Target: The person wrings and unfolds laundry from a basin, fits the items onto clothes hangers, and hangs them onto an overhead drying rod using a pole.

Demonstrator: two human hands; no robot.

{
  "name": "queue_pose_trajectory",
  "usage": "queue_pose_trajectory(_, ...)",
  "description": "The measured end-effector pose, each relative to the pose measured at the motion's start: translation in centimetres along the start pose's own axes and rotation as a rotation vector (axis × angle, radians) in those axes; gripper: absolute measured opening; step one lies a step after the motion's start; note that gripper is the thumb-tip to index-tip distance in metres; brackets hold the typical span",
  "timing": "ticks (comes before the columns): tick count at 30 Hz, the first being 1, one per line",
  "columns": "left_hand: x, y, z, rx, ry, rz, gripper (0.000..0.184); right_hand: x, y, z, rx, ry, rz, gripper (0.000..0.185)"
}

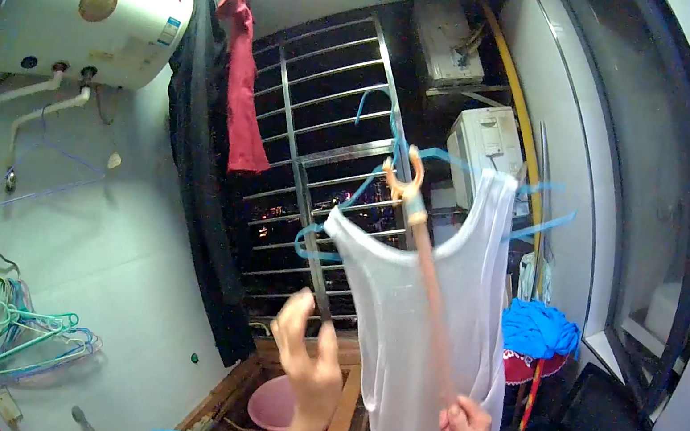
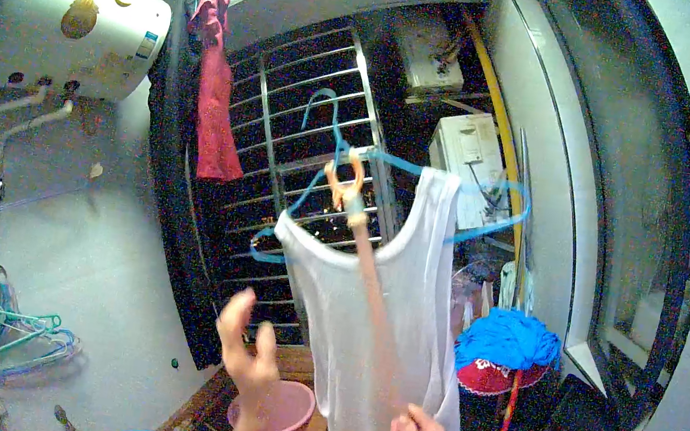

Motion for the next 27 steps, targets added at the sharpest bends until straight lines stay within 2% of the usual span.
queue_pose_trajectory(2,-6.0,0.9,-1.3,-0.102,0.039,-0.112,0.038,2.0,-3.8,1.3,-0.089,0.012,-0.147,0.019)
queue_pose_trajectory(3,-8.6,2.7,-2.1,-0.083,-0.009,-0.111,0.036,3.0,-5.2,1.9,-0.081,0.023,-0.195,0.019)
queue_pose_trajectory(4,-13.8,1.4,-1.6,-0.01,-0.004,-0.078,0.021,3.9,-6.6,2.5,-0.079,0.037,-0.24,0.019)
queue_pose_trajectory(5,-15.6,3.7,-2.2,-0.046,-0.192,-0.138,0.028,4.8,-8.0,3.2,-0.067,0.042,-0.266,0.018)
queue_pose_trajectory(6,-21.3,2.8,-1.7,-0.194,-0.324,-0.535,0.025,5.7,-9.3,4.0,-0.055,0.045,-0.292,0.017)
queue_pose_trajectory(7,-22.9,4.2,-1.5,-0.308,-0.544,-0.766,0.028,6.8,-10.1,4.7,-0.031,0.042,-0.319,0.016)
queue_pose_trajectory(9,-34.7,2.7,0.5,-0.424,-0.482,-1.029,0.032,8.7,-12.0,6.4,-0.004,0.039,-0.353,0.016)
queue_pose_trajectory(12,-42.5,1.7,3.4,-0.648,-0.79,-1.094,0.038,10.9,-14.6,8.5,0.009,0.027,-0.403,0.021)
queue_pose_trajectory(15,-38.7,3.1,3.4,-0.707,-0.649,-1.069,0.036,13.2,-17.3,10.2,-0.002,0.001,-0.465,0.026)
queue_pose_trajectory(18,-43.3,0.0,4.8,-0.586,-0.771,-1.102,0.032,14.8,-20.2,11.6,-0.033,0.02,-0.518,0.024)
queue_pose_trajectory(22,-44.3,-0.4,3.6,-0.552,-0.85,-1.109,0.03,16.6,-24.1,13.6,-0.022,0.017,-0.577,0.022)
queue_pose_trajectory(23,-47.1,-1.4,3.8,-0.483,-0.609,-0.876,0.025,17.3,-24.8,14.2,-0.018,0.004,-0.601,0.023)
queue_pose_trajectory(26,-46.5,-1.4,3.2,-0.657,-0.511,-1.111,0.022,19.2,-26.4,15.4,-0.056,-0.014,-0.626,0.024)
queue_pose_trajectory(27,-46.7,-1.9,3.5,-0.678,-0.466,-1.095,0.022,19.5,-26.8,16.0,-0.078,-0.013,-0.621,0.024)
Point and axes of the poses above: each hand's wrist, its own x-axis towards the middle knuckle, its own z-axis out of the palm, y = z × x, the point moved 5 cm from there along x, towards the middle knuckle, and after that the axes turned 4 degrees about y, right-handed, at the moved point
